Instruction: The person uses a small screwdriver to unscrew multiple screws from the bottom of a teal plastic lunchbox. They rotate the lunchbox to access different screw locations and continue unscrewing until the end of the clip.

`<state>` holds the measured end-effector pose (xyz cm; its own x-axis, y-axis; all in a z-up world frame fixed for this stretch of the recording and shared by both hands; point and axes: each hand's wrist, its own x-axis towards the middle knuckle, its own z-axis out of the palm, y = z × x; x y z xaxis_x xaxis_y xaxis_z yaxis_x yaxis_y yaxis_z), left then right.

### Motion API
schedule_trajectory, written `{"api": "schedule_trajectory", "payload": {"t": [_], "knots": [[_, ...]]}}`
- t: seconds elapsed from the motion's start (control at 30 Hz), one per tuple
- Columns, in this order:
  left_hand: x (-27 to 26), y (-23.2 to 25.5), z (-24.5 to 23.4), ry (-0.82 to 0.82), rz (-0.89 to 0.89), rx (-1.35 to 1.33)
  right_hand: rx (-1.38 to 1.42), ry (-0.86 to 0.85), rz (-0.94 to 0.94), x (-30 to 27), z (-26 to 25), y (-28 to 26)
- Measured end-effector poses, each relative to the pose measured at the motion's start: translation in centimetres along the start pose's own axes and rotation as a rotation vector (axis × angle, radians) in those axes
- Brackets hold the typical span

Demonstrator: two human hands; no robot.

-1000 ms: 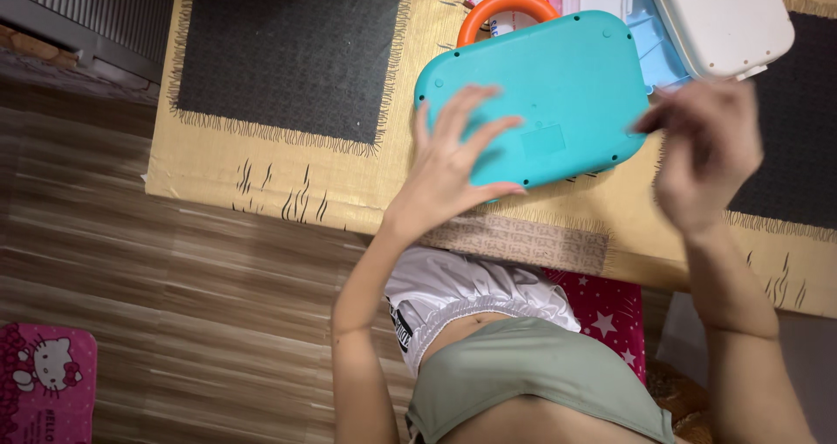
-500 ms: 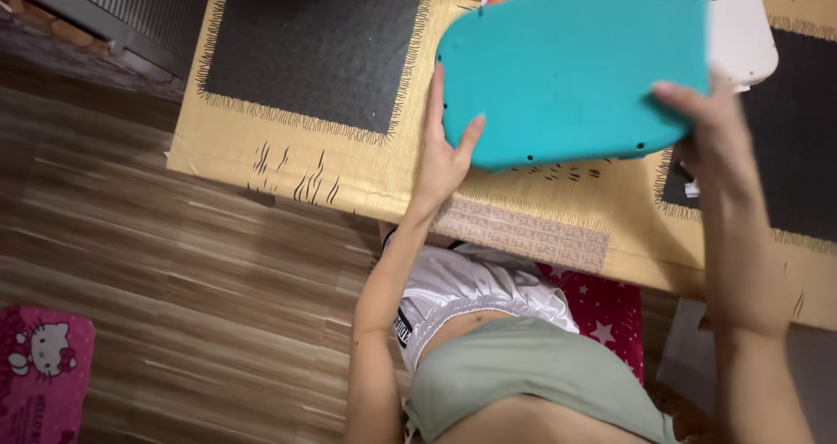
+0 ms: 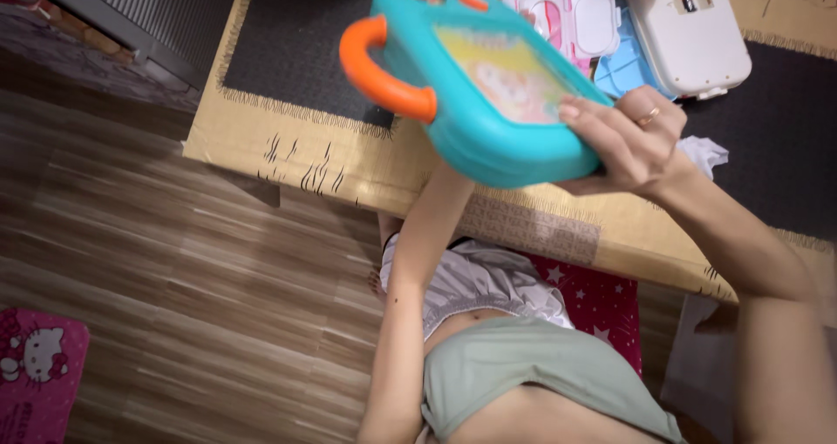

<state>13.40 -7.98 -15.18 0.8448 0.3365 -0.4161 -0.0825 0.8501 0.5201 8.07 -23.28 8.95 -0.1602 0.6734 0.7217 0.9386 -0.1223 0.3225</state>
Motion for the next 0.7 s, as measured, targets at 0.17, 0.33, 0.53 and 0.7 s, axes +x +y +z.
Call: {"api": "schedule_trajectory", "payload": {"t": [0.17, 0.33, 0.53, 0.7], "knots": [[-1.9, 2.4, 1.5, -0.009, -0.101, -0.198, -0.018, 0.022, 0.077, -1.6, 0.6, -0.6], [-2.3, 6.5, 3.1, -0.054, -0.197, -0.371, 0.137, 0.131, 0.279, -4.7, 2.8, 1.4], [-4.9, 9.5, 1.2, -0.247, -0.341, -0.403, 0.228, 0.230, 0.806, -11.5, 4.5, 4.6], [-8.1, 12.5, -0.6, -0.431, -0.394, -0.276, 0.108, 0.336, 0.999, -17.1, 3.0, 7.7]]}}
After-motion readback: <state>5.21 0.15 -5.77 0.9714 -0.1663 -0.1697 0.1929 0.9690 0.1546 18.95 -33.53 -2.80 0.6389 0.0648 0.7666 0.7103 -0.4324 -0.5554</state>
